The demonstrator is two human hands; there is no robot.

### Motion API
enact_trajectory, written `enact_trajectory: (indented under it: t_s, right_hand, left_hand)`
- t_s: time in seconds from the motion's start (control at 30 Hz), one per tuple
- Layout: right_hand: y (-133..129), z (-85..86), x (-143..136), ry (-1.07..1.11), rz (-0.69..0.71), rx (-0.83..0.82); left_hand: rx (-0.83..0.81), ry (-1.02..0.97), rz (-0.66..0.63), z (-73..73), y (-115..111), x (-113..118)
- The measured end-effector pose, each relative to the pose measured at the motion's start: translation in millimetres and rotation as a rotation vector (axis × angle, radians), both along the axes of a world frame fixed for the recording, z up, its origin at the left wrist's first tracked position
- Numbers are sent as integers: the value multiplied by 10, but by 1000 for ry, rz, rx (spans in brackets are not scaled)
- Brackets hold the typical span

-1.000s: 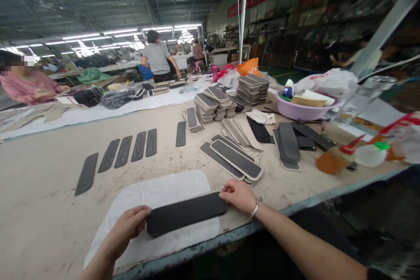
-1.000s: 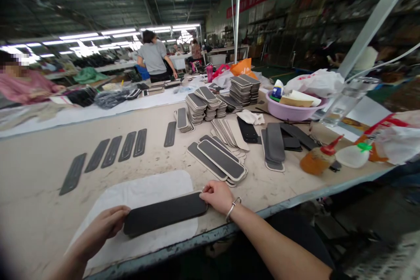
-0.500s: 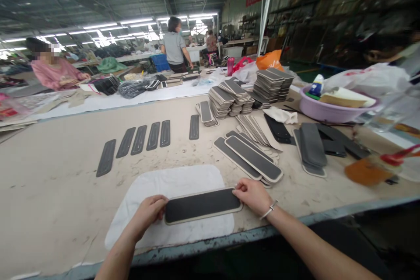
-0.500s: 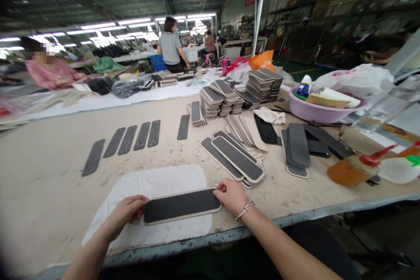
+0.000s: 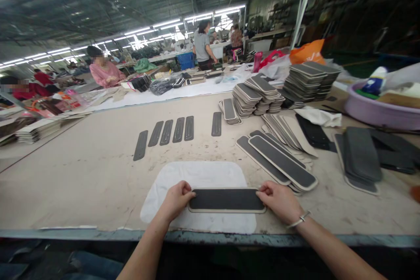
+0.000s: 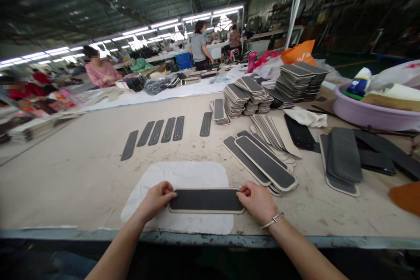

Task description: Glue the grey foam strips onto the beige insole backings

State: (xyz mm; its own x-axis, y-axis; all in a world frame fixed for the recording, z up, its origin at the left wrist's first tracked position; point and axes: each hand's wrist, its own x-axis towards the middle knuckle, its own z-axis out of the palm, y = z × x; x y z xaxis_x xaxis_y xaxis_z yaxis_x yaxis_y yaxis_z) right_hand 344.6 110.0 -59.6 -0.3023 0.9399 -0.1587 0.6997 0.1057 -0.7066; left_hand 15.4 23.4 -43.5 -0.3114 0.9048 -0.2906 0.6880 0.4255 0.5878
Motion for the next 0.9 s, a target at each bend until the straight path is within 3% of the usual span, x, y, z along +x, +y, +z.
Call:
enact_trajectory:
  t_s: [0.3,0.9]
  right_hand:
    - [-5,-38,4,20,-16,13]
    - [-20,-64,-12,32,-49,35]
  left_hand:
    - [10,174,-40,58,5,114]
    - [-86,151,-83,53,41,71]
